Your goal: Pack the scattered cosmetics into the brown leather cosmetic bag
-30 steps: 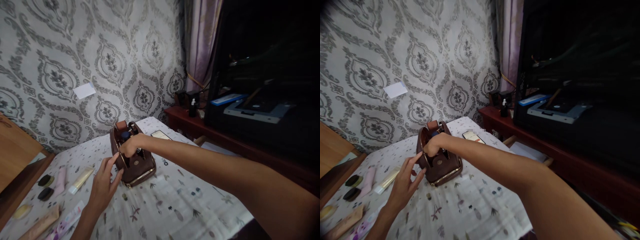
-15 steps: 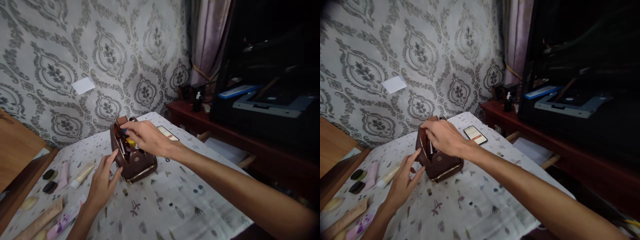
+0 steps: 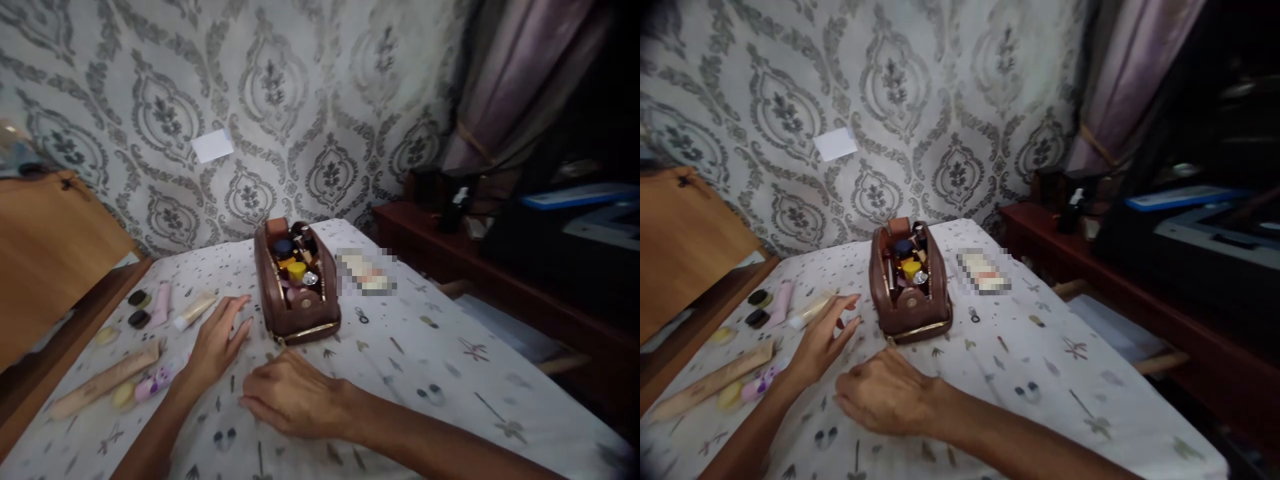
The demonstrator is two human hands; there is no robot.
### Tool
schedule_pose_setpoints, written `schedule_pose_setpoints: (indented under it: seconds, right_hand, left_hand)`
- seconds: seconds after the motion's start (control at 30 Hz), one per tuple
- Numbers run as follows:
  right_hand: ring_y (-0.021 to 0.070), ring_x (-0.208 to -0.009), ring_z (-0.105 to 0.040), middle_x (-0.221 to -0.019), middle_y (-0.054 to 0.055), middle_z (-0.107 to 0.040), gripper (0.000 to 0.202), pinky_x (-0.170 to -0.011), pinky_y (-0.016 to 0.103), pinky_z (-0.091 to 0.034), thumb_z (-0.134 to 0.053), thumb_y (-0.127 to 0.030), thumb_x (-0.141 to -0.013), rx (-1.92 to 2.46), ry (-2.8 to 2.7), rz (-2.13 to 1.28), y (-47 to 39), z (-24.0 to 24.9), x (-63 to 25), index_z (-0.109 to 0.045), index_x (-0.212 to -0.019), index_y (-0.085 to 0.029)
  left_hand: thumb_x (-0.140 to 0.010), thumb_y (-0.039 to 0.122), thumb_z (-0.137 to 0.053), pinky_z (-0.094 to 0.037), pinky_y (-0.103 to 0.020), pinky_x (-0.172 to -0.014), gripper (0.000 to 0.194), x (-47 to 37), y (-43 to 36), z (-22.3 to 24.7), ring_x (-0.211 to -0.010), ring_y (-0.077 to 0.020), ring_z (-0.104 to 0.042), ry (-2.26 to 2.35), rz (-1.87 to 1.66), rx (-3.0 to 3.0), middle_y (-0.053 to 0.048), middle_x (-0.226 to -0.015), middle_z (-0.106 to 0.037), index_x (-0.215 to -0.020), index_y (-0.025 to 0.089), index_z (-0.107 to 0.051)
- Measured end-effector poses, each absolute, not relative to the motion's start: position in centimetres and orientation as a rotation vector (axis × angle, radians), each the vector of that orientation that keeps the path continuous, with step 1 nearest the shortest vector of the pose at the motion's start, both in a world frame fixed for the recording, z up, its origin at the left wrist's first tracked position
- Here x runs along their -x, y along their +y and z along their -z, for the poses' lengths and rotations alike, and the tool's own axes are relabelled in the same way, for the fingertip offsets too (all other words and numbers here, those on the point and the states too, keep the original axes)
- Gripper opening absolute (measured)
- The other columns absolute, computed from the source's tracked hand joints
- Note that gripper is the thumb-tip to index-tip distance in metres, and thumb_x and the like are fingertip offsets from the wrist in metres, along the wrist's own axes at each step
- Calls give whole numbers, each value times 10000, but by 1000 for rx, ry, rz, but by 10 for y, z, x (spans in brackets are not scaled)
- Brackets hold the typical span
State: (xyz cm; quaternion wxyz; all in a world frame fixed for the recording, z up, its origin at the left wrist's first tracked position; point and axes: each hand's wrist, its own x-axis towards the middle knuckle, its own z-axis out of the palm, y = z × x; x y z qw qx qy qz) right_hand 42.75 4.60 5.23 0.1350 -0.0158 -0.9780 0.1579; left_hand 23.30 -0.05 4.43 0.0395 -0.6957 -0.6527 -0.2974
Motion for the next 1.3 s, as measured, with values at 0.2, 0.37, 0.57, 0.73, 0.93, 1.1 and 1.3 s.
schedule_pose_setpoints:
  seconds: [0.2,0.37,0.57,0.73,0.93,1.1,1.3]
  right_hand:
    - [162,-687,-624,-780,49,-717,178,-628,259,-350,-525,-121,-891,303,-2758,-836,45,-24,-378,-667,-790,-158]
    - [163,-646,-605,-690,20,-654,171,-642,255,-404,-498,-105,-845,389,-2556,-1124,43,-13,-338,-658,-827,-162]
    - [146,-527,-587,-596,-29,-561,155,-487,225,-429,-475,-211,-833,571,-2127,-1681,43,12,-308,-599,-917,-170]
    - [133,-503,-583,-704,6,-619,238,-433,229,-441,-535,-355,-813,517,-1957,-1728,46,26,-310,-606,-943,-168]
    - [135,-507,-584,-680,4,-617,282,-449,240,-447,-521,-401,-816,500,-2021,-1686,45,26,-312,-622,-940,-169]
    - [137,-483,-547,-583,-12,-597,253,-478,252,-436,-479,-364,-851,484,-2092,-1620,45,28,-312,-620,-933,-170]
    - [139,-495,-552,-580,-14,-593,205,-482,241,-425,-471,-308,-856,476,-2111,-1616,45,26,-313,-618,-906,-175]
  left_hand:
    - [-982,328,-445,-515,-368,-946,249,-203,-16,-40,-1065,-220,-612,-2102,768,2097,-79,-1125,-613,-1086,222,-645]
    - [-956,262,-470,-502,-363,-943,214,-172,-29,-39,-1056,-221,-609,-2207,697,1955,-78,-1122,-612,-1072,213,-643]
    - [-941,235,-471,-475,-369,-972,226,-107,-46,-44,-1103,-244,-593,-2442,572,1574,-86,-1142,-619,-1074,202,-652]
    - [-916,164,-438,-460,-382,-978,276,-34,-74,-45,-1096,-255,-601,-2589,561,1284,-103,-1164,-638,-1083,186,-656]
    - [-896,186,-497,-450,-383,-971,332,24,-85,-38,-1115,-265,-593,-2701,534,1133,-133,-1221,-645,-1210,146,-600]
    - [-884,265,-575,-406,-369,-1017,470,36,-71,-23,-1203,-267,-545,-2741,508,1146,-139,-1306,-613,-1336,157,-507]
    - [-919,303,-524,-380,-387,-1044,459,50,-45,-26,-1252,-295,-515,-2759,458,1087,-180,-1351,-576,-1345,134,-490]
